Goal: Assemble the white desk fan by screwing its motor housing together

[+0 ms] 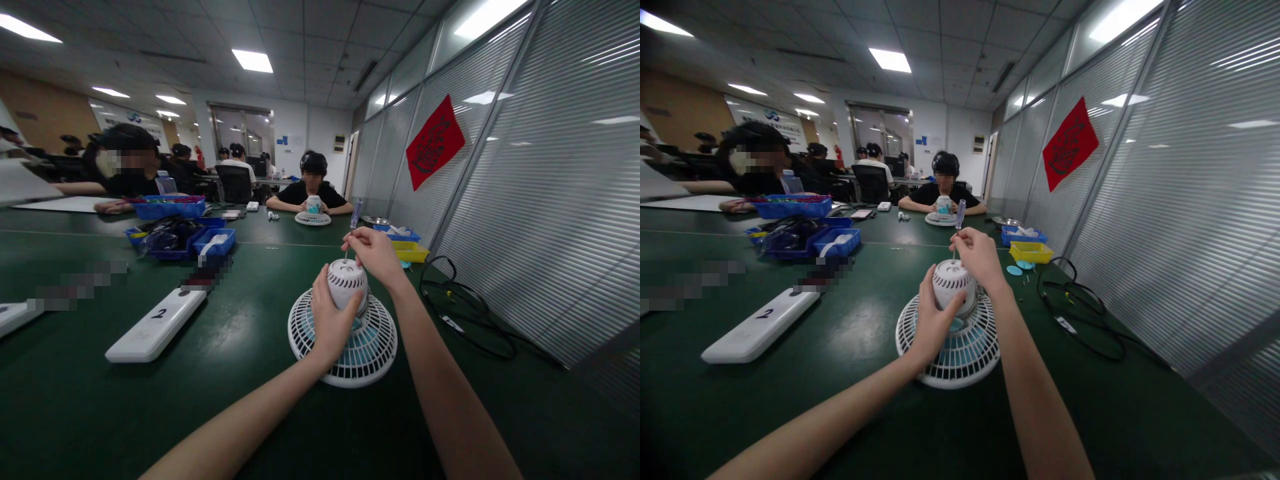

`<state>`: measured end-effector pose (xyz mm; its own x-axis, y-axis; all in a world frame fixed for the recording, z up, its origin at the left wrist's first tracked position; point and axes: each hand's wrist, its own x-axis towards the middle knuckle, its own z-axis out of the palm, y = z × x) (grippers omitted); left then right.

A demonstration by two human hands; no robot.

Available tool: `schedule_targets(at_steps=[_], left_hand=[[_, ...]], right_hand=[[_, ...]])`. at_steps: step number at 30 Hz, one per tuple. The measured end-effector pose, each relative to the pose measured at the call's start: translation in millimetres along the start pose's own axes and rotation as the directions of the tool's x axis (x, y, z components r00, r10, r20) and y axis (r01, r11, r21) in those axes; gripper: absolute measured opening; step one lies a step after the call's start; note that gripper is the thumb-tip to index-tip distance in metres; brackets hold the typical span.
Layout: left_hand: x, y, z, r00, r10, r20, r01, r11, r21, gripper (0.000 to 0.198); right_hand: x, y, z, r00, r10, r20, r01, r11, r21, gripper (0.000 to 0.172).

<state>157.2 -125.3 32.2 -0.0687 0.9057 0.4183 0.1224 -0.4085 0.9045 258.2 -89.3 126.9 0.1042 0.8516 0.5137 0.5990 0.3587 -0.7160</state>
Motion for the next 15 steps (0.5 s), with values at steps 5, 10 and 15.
schedule_targets(at_steps=[5,10,15], left_hand=[[-0.4,0.1,-0.5,1.0,0.002,0.004,-0.002,1.0,0.002,0.068],[-0.5,-1.6,-0.2,1.0,0.006,-0.001,-0.006,1.0,0.0,0.067],[-0.2,-4.3,-0.4,1.0,0.017,-0.003,-0.017,1.0,-0.003,0.066]], right_hand=[[0.9,2.8,-0.8,0.996,-0.066,-0.061,0.056,0.987,-0.147,0.013],[0.6,4.0,-0.7,0.996,-0.062,-0.065,0.056,0.994,-0.099,0.014],[0.7,4.8,0.6,0.998,-0.034,-0.059,0.035,0.999,0.009,0.015]])
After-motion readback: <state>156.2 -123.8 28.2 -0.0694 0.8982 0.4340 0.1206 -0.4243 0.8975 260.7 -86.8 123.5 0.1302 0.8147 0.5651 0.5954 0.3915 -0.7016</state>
